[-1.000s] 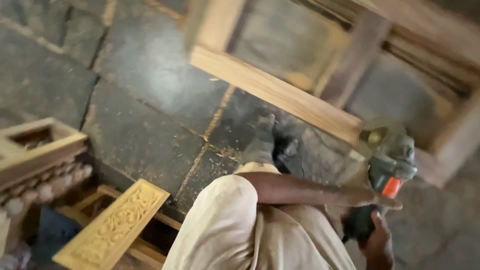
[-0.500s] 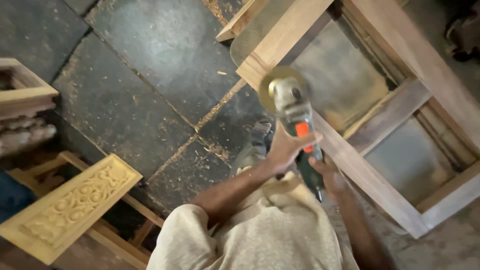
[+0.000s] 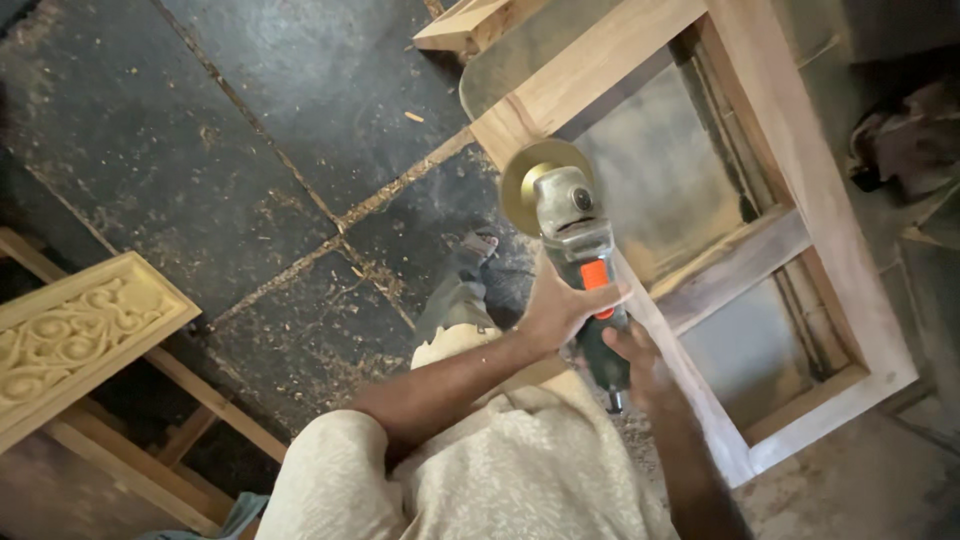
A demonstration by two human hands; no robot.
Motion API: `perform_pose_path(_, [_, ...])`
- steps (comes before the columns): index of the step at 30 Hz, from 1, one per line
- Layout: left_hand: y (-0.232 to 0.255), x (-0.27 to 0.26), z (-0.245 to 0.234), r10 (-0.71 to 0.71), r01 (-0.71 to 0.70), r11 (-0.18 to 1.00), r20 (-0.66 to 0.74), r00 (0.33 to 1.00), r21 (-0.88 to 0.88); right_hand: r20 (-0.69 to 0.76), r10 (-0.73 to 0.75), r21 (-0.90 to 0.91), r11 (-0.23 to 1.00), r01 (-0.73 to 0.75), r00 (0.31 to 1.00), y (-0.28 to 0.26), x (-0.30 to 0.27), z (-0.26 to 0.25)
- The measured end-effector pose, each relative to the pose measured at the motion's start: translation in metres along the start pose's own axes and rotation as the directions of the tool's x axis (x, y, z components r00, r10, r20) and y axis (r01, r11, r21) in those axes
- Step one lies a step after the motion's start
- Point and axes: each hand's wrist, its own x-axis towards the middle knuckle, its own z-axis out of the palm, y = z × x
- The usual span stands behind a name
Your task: The person uses an angle grinder with a sanding disc to smooth the edges and surfaces of a wooden frame. They move the tool along the frame's perimeter, generating wood dust as they work.
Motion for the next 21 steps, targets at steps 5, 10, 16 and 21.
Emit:
perform_pose_path(5, [-0.018, -0.008, 0.011, -0.039, 0.046, 0.993, -0.064, 0.997, 0.113, -0.059, 0.026, -0.037, 0.999, -0.028, 0.998, -0.001, -0.012, -0.009])
perform_pose_path(10, [-0.035, -0.018, 0.023, -0.056, 0.077, 0.975, -0.105, 0.993, 0.208, -0.063, 0.010, -0.011, 1.000, -0.011, 0.998, -0.002, -0.026, -0.015])
perform_pose_path(16, [-0.039, -0.029, 0.035, -0.087, 0.093, 0.977, -0.040, 0.995, 0.193, 0.002, -0.024, 0.112, 0.993, 0.024, 1.000, 0.013, -0.039, -0.029])
perform_pose_path(21, [-0.046, -0.040, 0.047, -0.121, 0.123, 0.976, -0.021, 0.992, 0.179, -0.164, -0.046, -0.015, 0.999, 0.044, 0.985, 0.034, -0.057, -0.055])
